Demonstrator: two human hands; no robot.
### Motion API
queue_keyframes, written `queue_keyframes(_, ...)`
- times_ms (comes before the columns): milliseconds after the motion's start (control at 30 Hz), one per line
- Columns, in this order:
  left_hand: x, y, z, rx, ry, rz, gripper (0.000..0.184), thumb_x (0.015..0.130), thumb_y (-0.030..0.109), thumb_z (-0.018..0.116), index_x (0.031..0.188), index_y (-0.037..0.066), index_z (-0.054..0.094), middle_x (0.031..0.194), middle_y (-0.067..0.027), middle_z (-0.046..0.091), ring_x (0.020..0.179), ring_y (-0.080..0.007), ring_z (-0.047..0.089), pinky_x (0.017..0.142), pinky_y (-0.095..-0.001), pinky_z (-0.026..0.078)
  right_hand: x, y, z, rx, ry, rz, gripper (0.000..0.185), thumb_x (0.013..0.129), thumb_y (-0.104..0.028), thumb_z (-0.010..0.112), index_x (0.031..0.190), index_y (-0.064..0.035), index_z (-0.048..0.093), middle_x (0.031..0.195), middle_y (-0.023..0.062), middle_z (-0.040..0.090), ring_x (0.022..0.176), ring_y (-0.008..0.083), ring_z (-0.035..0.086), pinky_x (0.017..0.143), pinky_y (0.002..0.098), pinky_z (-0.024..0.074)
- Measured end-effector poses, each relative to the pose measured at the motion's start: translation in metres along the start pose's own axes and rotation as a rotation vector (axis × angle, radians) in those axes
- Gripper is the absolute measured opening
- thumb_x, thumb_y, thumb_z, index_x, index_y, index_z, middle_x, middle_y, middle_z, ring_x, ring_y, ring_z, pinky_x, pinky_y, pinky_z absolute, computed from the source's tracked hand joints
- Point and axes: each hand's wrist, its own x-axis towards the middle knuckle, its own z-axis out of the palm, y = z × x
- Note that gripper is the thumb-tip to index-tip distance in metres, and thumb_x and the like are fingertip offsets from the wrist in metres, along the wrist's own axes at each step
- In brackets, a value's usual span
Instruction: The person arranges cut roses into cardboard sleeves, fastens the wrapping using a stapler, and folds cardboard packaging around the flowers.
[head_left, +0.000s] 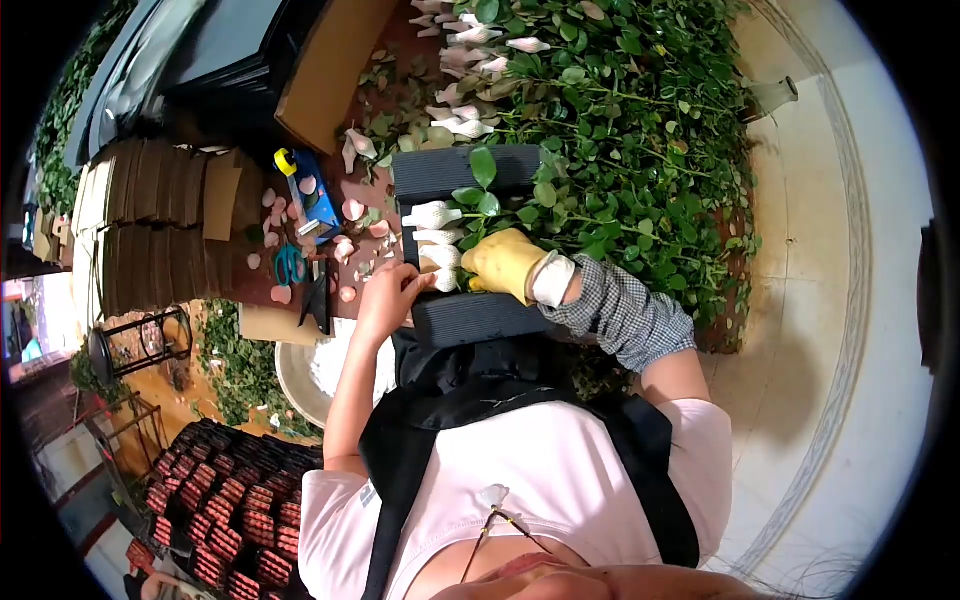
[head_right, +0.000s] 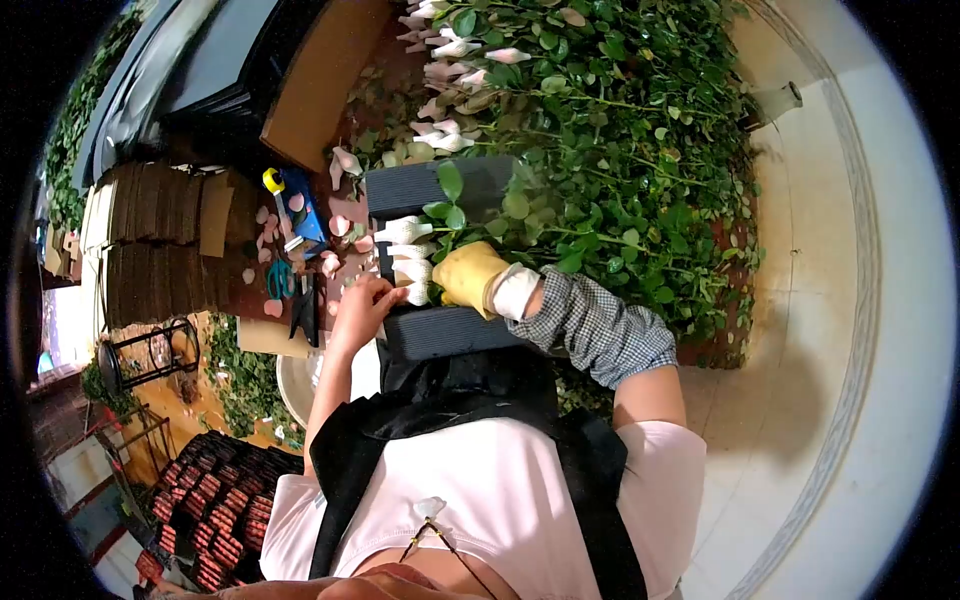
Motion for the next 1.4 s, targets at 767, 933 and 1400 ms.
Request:
queue_keyframes(767, 0.024, 0.003, 0.016, -0.243, 0.290, 0.079, 0.015, 0.093, 0.013, 0.062, 0.093, -0.001, 0.068, 0.075, -0.0145, 0.063, 0.073, -0.0300, 0.063, 0.069, -0.0364, 0.049, 0.007, 0.009, 0.013, 0.190, 0.053, 0.175, 0.033, 0.094, -0.038, 0.052, 0.102, -0.0142, 0.073, 0.104, 0.0056, 0.073, 0.094, 0.0265, 0.070, 0.078, 0.0423, 0.0553)
queue_keyframes(933, 0.009, -0.040, -0.068, -0.384, 0.840, 0.115, 0.017, 0.096, 0.006, 0.052, 0.083, -0.001, 0.059, 0.071, -0.0005, 0.049, 0.067, -0.0078, 0.043, 0.063, -0.0249, 0.040, -0.005, 0.017, 0.012, 0.297, 0.209, 0.031, 0.032, 0.092, -0.038, 0.057, 0.099, -0.0113, 0.072, 0.092, 0.0110, 0.073, 0.085, 0.0319, 0.069, 0.075, 0.0436, 0.0542)
queue_keyframes(1400, 0.045, 0.015, 0.013, -0.253, 0.375, 0.001, 0.023, 0.093, 0.019, 0.060, 0.094, -0.002, 0.069, 0.080, -0.0195, 0.069, 0.071, -0.0338, 0.066, 0.067, -0.0407, 0.050, 0.020, 0.025, 0.004, 0.021, 0.203, 0.228, 0.018, 0.092, -0.025, 0.059, 0.102, -0.0140, 0.069, 0.093, 0.0038, 0.074, 0.083, 0.0231, 0.072, 0.064, 0.0395, 0.0546)
